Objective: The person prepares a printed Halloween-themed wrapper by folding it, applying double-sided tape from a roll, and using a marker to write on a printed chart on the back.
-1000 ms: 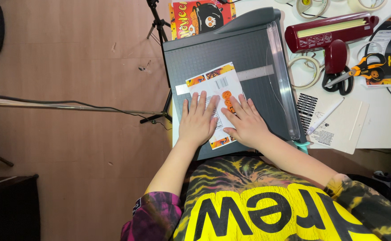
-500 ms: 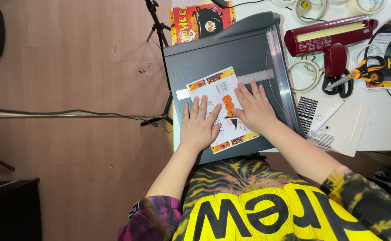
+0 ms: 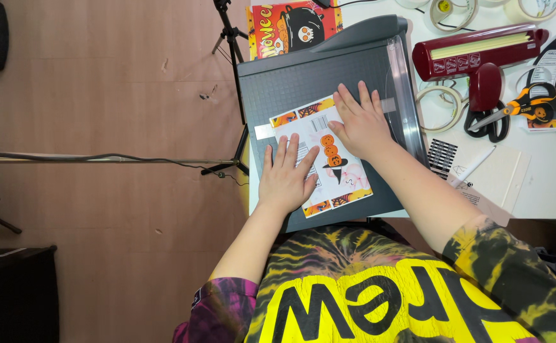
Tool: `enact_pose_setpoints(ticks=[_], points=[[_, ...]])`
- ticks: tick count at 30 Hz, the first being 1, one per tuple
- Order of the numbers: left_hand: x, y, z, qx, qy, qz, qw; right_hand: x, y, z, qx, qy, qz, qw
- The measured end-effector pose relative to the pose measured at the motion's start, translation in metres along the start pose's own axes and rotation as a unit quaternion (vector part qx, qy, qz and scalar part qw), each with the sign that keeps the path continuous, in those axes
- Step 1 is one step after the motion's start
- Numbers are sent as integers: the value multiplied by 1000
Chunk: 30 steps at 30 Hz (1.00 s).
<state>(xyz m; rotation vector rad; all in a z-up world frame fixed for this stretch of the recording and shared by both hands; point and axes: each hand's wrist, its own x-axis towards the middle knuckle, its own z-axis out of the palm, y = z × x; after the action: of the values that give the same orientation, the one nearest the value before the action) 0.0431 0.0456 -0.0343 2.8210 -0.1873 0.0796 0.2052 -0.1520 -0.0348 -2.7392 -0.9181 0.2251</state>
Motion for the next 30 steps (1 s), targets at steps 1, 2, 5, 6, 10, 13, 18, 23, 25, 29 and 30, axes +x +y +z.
enact_pose_setpoints(ticks=[1, 2, 5, 6, 10, 13, 18, 23, 25, 29, 30], points=[[0, 0, 0, 1, -1, -1, 1000, -5, 1, 1, -9, 5, -7, 1000], [0, 0, 0, 2, -2, -1, 1000, -11, 1, 1, -18, 9, -13, 1000], [-1, -1, 2, 5, 6, 0, 1000, -42, 10, 12, -67, 29, -45, 996], [-1, -1, 2, 4, 7, 1, 1000, -54, 10, 16, -68, 30, -44, 996], [0, 0, 0, 5, 9, 0, 1000, -101, 11, 27, -112, 88, -65, 988], [-1, 0, 1, 3, 11, 0, 1000, -133, 11, 34, -136, 109, -76, 982], [-1, -1, 1, 5, 16, 2, 1000, -176, 6, 30, -123, 130, -87, 980], [-2, -1, 1, 1, 20, 1, 1000, -200, -1, 21, -113, 146, -100, 978], [-1, 0, 0, 2, 23, 0, 1000, -204, 0, 22, -108, 152, -99, 977], [-2, -4, 7, -16, 48, -11, 999, -199, -3, 28, -73, 188, -71, 977], [-3, -4, 6, -16, 48, -10, 999, -195, -9, 24, -73, 188, -70, 977]])
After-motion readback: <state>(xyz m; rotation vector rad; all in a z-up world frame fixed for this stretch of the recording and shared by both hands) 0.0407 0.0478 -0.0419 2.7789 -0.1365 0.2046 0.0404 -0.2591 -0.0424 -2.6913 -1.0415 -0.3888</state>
